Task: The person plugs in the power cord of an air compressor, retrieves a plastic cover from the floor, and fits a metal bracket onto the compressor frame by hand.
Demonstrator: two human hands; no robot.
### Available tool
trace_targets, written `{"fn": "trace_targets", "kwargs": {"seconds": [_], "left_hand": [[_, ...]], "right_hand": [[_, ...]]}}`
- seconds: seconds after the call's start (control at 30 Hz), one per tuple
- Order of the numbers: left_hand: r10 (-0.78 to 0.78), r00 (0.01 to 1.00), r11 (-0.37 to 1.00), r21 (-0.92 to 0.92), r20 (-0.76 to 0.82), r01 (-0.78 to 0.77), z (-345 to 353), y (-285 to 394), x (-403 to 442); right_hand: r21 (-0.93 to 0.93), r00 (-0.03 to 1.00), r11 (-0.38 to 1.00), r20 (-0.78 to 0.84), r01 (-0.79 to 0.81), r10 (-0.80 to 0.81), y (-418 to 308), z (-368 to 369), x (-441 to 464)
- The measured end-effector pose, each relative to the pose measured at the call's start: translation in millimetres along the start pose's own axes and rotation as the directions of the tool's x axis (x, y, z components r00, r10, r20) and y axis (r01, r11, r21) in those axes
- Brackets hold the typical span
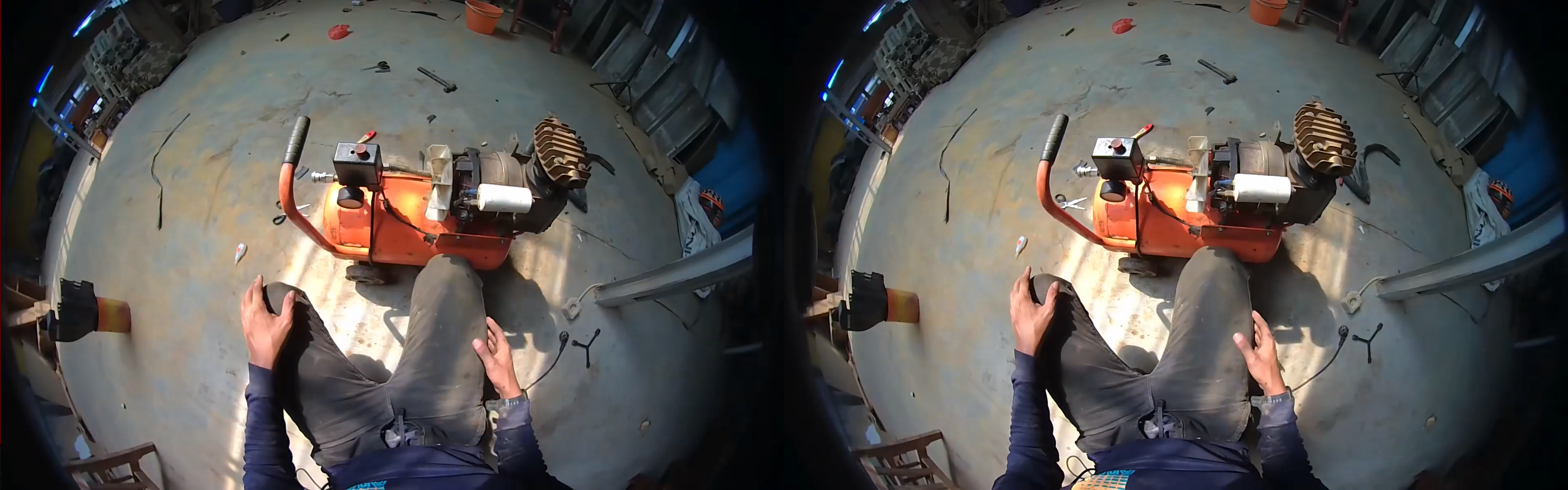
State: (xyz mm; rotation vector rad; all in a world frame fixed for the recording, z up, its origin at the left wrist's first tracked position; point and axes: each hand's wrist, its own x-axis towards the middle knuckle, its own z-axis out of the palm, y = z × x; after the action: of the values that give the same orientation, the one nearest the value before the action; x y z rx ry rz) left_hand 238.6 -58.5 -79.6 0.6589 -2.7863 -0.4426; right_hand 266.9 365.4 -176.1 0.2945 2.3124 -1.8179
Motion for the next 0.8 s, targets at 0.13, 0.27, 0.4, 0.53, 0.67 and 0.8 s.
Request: {"fn": "trace_targets", "kwargs": {"seconds": [0.13, 0.27, 0.4, 0.53, 0.67, 0.8], "left_hand": [[-0.069, 0.981, 0.998, -0.020, -0.181, 0.067, 6, -15, -21], [-0.177, 0.982, 0.968, -0.190, -0.064, 0.163, -3, -22, -27], [-0.232, 0.973, 0.909, -0.357, -0.010, 0.214, -13, -25, -26], [-0.175, 0.985, 0.876, -0.456, 0.005, 0.157, -11, -31, -24], [-0.152, 0.988, 0.827, -0.546, 0.015, 0.136, -11, -36, -17], [-0.101, 0.988, 0.880, -0.453, 0.120, 0.145, -17, -48, -4]], "right_hand": [[-0.492, 0.998, 0.869, -0.012, 0.048, -0.062, -71, 38, 39], [-0.362, 0.992, 0.932, 0.122, 0.020, 0.027, -75, 38, 56], [-0.300, 0.998, 0.954, 0.062, 0.005, 0.014, -61, 43, 60], [-0.164, 1.000, 0.986, 0.006, -0.020, 0.022, -49, 42, 55], [-0.095, 1.000, 0.995, 0.015, -0.019, 0.020, -52, 35, 52], [-0.037, 0.999, 0.999, 0.044, -0.016, 0.018, -46, 35, 54]]}}
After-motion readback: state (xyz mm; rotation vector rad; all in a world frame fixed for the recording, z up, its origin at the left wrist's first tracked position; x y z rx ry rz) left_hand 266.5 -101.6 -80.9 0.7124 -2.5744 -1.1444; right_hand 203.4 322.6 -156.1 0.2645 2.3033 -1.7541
